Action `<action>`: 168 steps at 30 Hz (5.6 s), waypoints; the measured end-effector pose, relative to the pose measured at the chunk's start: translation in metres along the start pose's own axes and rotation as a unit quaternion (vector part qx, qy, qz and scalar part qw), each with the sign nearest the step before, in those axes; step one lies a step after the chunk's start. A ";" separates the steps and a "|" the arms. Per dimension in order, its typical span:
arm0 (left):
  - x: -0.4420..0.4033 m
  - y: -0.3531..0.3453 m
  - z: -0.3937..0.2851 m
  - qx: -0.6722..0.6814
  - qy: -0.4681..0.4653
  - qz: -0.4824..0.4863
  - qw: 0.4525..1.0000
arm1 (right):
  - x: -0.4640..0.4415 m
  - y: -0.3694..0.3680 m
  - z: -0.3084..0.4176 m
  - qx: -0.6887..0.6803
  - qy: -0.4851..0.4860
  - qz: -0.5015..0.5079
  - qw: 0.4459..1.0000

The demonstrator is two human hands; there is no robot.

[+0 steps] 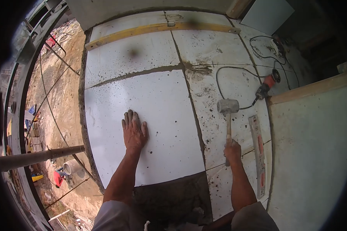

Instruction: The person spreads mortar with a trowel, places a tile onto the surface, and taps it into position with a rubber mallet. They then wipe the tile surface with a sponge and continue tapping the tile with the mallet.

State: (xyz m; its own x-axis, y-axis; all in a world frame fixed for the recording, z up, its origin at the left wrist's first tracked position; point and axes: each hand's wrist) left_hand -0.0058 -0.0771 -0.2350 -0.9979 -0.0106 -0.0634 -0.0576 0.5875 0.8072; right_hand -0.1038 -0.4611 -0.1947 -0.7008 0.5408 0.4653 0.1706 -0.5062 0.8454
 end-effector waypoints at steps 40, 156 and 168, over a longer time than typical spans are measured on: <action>-0.004 -0.005 -0.001 0.002 0.003 -0.001 1.000 | -0.065 -0.119 0.351 0.222 0.514 -0.136 0.817; 0.003 -0.017 0.009 -0.057 -0.085 -0.046 0.994 | 0.174 -0.076 -0.019 0.223 0.296 0.008 0.929; 0.002 -0.015 0.004 -0.058 -0.056 -0.050 0.995 | 0.137 -0.049 -0.016 0.196 0.310 -0.037 0.930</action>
State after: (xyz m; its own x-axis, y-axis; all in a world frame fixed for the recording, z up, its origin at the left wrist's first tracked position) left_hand -0.0066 -0.0827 -0.2501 -0.9779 0.0305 -0.2067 -0.1654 0.4909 0.8554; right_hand -0.2194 -0.3734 -0.1769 -0.9643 0.0124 0.2644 0.2605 -0.1330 0.9563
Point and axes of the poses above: each hand's wrist, its own x-axis away from the middle knuckle, its own y-axis out of the back of the hand, z = x × y, and after that the axes turned 13 degrees about x, right-handed
